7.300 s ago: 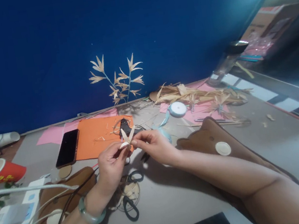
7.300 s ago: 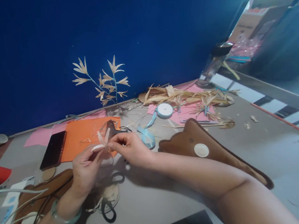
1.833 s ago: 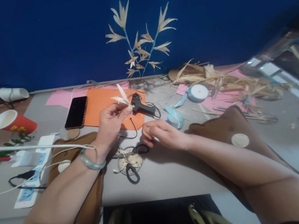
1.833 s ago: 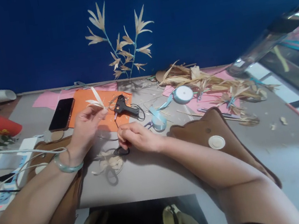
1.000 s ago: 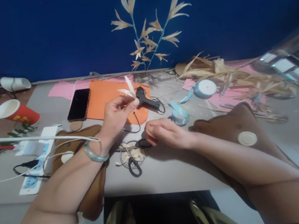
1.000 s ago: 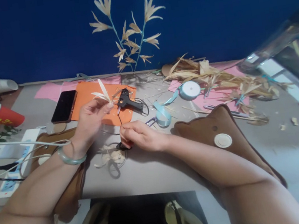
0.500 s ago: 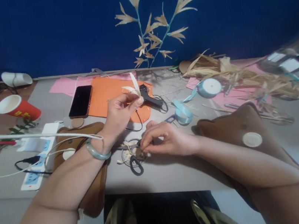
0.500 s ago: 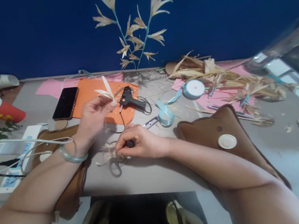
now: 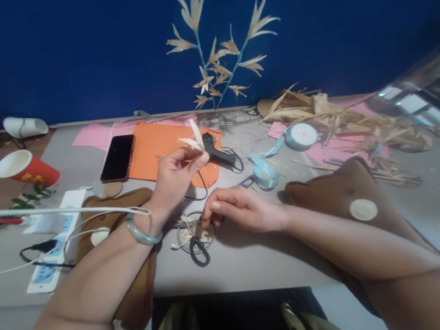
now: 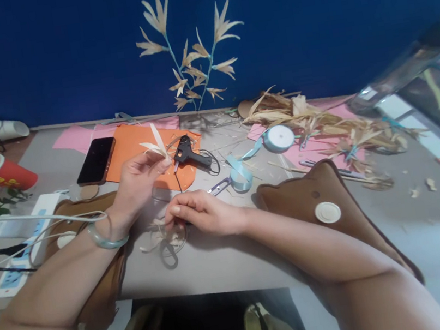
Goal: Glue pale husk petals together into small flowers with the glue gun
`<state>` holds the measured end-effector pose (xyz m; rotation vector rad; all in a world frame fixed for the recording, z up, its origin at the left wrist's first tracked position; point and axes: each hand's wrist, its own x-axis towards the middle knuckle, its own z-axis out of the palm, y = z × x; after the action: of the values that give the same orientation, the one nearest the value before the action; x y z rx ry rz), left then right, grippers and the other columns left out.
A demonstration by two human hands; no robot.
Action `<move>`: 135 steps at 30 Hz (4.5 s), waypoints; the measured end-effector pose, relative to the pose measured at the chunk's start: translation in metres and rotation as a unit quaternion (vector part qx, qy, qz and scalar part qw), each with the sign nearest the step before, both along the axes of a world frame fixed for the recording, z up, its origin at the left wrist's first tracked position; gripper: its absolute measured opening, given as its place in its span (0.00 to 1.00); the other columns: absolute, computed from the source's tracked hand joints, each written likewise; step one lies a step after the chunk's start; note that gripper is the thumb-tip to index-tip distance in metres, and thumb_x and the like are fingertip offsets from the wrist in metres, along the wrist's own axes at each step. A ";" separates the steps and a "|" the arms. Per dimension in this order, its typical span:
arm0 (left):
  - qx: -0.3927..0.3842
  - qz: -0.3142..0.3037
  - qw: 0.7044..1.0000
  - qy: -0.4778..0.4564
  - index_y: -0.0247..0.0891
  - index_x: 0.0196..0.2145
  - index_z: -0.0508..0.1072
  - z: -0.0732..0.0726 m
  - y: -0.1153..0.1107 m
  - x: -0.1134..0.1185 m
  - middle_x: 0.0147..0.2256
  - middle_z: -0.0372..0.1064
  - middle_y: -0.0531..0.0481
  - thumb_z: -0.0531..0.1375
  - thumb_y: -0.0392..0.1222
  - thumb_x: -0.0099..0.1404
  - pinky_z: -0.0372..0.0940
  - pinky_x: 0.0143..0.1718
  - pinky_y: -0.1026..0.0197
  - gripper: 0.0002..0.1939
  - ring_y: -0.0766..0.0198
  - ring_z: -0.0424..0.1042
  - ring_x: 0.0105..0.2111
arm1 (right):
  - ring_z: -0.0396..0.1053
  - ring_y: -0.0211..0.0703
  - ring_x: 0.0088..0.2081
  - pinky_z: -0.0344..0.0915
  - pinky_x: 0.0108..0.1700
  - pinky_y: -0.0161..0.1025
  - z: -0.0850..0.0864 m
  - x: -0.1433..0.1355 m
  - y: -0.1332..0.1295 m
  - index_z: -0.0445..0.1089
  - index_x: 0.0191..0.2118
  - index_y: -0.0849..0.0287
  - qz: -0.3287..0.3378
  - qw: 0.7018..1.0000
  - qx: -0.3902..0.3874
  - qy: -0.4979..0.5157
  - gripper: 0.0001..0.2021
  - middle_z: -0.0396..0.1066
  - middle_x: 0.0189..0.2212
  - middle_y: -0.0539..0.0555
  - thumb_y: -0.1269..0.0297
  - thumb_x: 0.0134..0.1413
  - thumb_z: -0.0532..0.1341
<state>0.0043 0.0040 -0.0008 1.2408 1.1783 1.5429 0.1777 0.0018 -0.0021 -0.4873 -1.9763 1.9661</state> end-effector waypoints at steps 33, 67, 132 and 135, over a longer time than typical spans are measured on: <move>-0.004 -0.004 1.000 0.005 0.37 0.25 0.73 0.004 -0.004 0.002 0.26 0.68 0.53 0.68 0.46 0.53 0.63 0.39 0.62 0.11 0.66 0.67 0.30 | 0.57 0.31 0.18 0.56 0.23 0.32 -0.004 0.001 0.013 0.61 0.17 0.61 -0.150 0.987 -0.029 0.051 0.26 0.60 0.13 0.46 0.48 0.61 0.54; 0.011 -0.009 1.000 -0.015 0.38 0.26 0.74 -0.003 0.000 0.001 0.27 0.69 0.53 0.68 0.47 0.53 0.63 0.39 0.61 0.11 0.66 0.67 0.32 | 0.62 0.42 0.35 0.51 0.45 0.44 -0.011 -0.004 0.007 0.71 0.32 0.61 0.091 0.858 0.501 -0.063 0.09 0.68 0.28 0.54 0.68 0.60 0.55; 0.093 0.014 0.976 0.194 0.36 0.29 0.76 -0.004 -0.018 0.011 0.39 0.75 0.46 0.64 0.39 0.58 0.66 0.45 0.58 0.04 0.61 0.73 0.40 | 0.62 0.32 0.25 0.60 0.29 0.32 0.012 0.011 0.039 0.73 0.30 0.62 -0.340 0.925 0.172 0.000 0.03 0.71 0.24 0.50 0.70 0.47 0.62; 0.070 0.012 0.982 0.176 0.36 0.29 0.77 -0.003 -0.022 0.012 0.29 0.76 0.50 0.64 0.39 0.59 0.67 0.30 0.65 0.04 0.68 0.71 0.25 | 0.66 0.34 0.28 0.63 0.32 0.33 0.020 0.012 0.036 0.71 0.29 0.62 -0.363 0.926 0.074 0.067 0.05 0.72 0.26 0.50 0.66 0.46 0.65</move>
<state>0.0165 -0.0177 -0.0038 1.6497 1.3267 1.4831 0.1899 0.0381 0.0181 -0.8659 -1.5259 1.3342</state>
